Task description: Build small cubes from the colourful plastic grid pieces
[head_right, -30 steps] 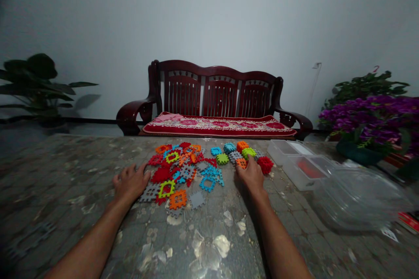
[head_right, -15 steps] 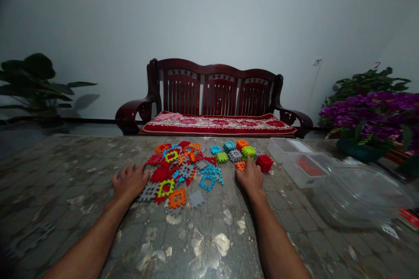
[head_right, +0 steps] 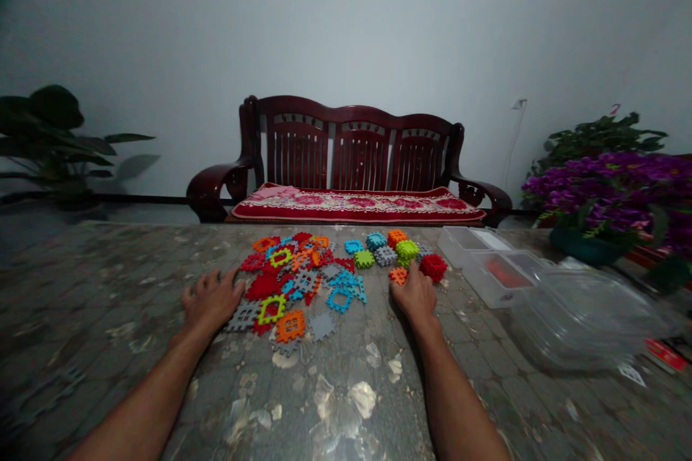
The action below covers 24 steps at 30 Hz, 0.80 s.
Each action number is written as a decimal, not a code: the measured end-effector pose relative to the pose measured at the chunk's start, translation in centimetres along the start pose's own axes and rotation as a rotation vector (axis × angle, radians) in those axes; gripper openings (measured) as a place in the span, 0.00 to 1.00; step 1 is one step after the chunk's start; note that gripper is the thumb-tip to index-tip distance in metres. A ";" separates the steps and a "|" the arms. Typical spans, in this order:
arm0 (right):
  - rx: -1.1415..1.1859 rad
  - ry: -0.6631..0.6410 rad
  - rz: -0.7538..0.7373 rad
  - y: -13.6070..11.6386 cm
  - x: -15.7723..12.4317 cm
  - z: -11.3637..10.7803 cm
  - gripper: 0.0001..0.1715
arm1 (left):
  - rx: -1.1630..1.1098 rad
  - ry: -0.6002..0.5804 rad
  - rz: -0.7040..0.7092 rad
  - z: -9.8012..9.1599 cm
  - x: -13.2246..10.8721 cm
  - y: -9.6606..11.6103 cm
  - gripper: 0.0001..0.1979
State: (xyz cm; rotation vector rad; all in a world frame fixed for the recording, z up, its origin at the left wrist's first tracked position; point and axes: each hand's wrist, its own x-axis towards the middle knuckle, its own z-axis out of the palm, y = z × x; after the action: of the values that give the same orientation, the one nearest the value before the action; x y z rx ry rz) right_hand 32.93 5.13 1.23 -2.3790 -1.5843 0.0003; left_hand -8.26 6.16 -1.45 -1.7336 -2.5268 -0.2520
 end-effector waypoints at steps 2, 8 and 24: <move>-0.006 0.020 -0.020 0.1 0.0 0.2 0.44 | -0.002 0.006 -0.001 0.1 0.1 0.0 0.29; -0.050 0.020 -0.059 0.2 0.3 0.7 0.40 | -0.016 0.019 0.010 0.4 0.2 -0.2 0.29; -0.003 0.165 -0.187 -1.0 -0.8 0.3 0.28 | -0.003 0.025 0.003 -0.4 -0.4 0.2 0.28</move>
State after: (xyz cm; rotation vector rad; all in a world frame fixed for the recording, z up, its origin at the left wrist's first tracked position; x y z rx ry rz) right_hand 31.71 4.86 1.04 -2.1616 -1.7182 -0.2304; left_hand -7.91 5.82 -1.13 -1.7245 -2.5079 -0.2757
